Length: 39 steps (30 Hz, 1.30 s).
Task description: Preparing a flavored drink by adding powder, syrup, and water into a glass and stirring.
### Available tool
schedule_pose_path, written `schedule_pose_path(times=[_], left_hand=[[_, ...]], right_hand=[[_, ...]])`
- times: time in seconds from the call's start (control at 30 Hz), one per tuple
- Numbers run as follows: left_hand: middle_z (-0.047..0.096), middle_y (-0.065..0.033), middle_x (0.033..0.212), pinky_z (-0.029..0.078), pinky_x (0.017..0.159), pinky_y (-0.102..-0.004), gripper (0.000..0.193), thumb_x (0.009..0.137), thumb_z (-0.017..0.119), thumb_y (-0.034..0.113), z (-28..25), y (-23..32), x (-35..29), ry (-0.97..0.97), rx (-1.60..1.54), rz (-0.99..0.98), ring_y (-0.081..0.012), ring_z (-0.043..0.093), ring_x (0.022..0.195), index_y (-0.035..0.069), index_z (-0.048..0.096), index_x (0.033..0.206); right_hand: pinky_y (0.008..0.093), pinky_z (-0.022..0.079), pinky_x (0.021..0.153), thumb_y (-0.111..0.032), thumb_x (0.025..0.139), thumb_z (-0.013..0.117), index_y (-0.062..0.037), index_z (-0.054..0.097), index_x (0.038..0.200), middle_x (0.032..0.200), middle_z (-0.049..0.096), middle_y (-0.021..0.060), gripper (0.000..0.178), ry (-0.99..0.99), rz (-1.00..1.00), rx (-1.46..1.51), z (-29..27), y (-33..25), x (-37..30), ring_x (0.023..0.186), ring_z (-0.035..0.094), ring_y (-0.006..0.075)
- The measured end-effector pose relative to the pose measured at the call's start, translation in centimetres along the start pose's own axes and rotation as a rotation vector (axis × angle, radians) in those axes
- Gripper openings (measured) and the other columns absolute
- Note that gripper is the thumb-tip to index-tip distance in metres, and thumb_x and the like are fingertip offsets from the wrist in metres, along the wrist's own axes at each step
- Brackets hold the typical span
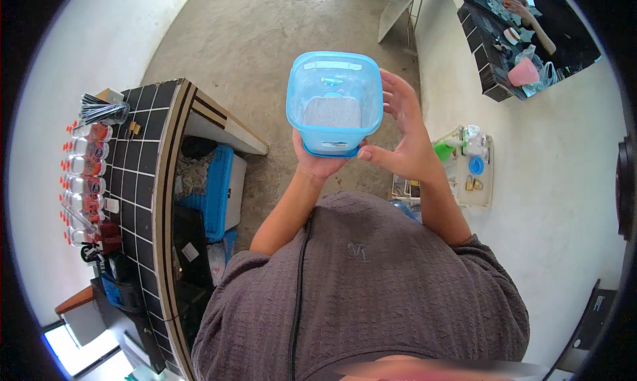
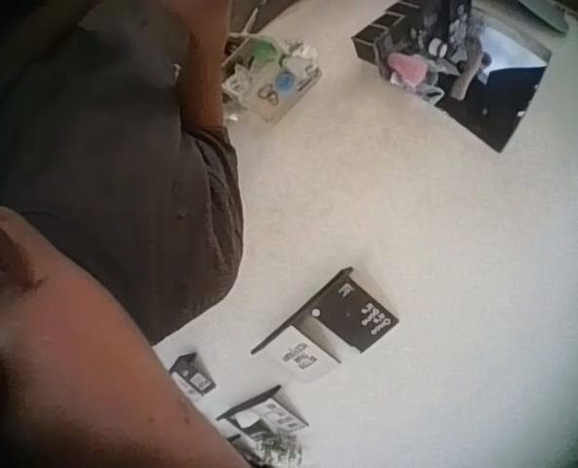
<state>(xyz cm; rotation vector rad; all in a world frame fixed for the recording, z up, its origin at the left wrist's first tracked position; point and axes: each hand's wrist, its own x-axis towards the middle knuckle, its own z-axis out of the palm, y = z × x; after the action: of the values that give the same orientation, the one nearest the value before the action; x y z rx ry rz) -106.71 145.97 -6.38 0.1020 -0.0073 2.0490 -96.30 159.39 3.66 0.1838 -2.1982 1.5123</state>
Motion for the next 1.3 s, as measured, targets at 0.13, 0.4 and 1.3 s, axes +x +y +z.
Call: schedule_pose_path(times=[0.13,0.4,1.3], left_hand=[[0.039,-0.0272,0.132,0.044,0.092,-0.0493,0.084,0.081,0.047,0.064,0.0,-0.1,0.0,-0.045,-0.017,-0.029,-0.0378,0.049,0.104,0.009,0.034,0.143],[0.039,-0.0286,0.131,0.043,0.094,-0.0485,0.080,0.083,0.049,0.061,0.0,-0.5,-0.2,0.056,0.027,0.028,-0.0386,0.047,0.109,0.009,0.035,0.142],[0.039,-0.0292,0.134,0.042,0.097,-0.0491,0.080,0.084,0.048,0.061,0.3,-2.1,2.0,0.001,0.018,-0.046,-0.0401,0.047,0.112,0.007,0.034,0.142]], right_hand=[[0.0425,0.033,0.102,-0.032,0.063,0.087,-0.0057,0.022,0.145,0.142,0.037,0.0133,0.108,0.017,-0.002,0.017,0.1,-0.1,0.0,0.128,0.041,0.0274],[0.0422,0.034,0.101,-0.032,0.063,0.087,-0.0063,0.020,0.146,0.142,0.037,0.0136,0.110,0.038,-0.007,-0.010,0.1,-0.3,-0.3,0.127,0.041,0.0266],[0.0417,0.036,0.099,-0.030,0.065,0.086,-0.0060,0.021,0.143,0.138,0.037,0.0130,0.105,0.161,-0.050,-0.013,-1.7,0.3,-1.3,0.125,0.043,0.0267]])
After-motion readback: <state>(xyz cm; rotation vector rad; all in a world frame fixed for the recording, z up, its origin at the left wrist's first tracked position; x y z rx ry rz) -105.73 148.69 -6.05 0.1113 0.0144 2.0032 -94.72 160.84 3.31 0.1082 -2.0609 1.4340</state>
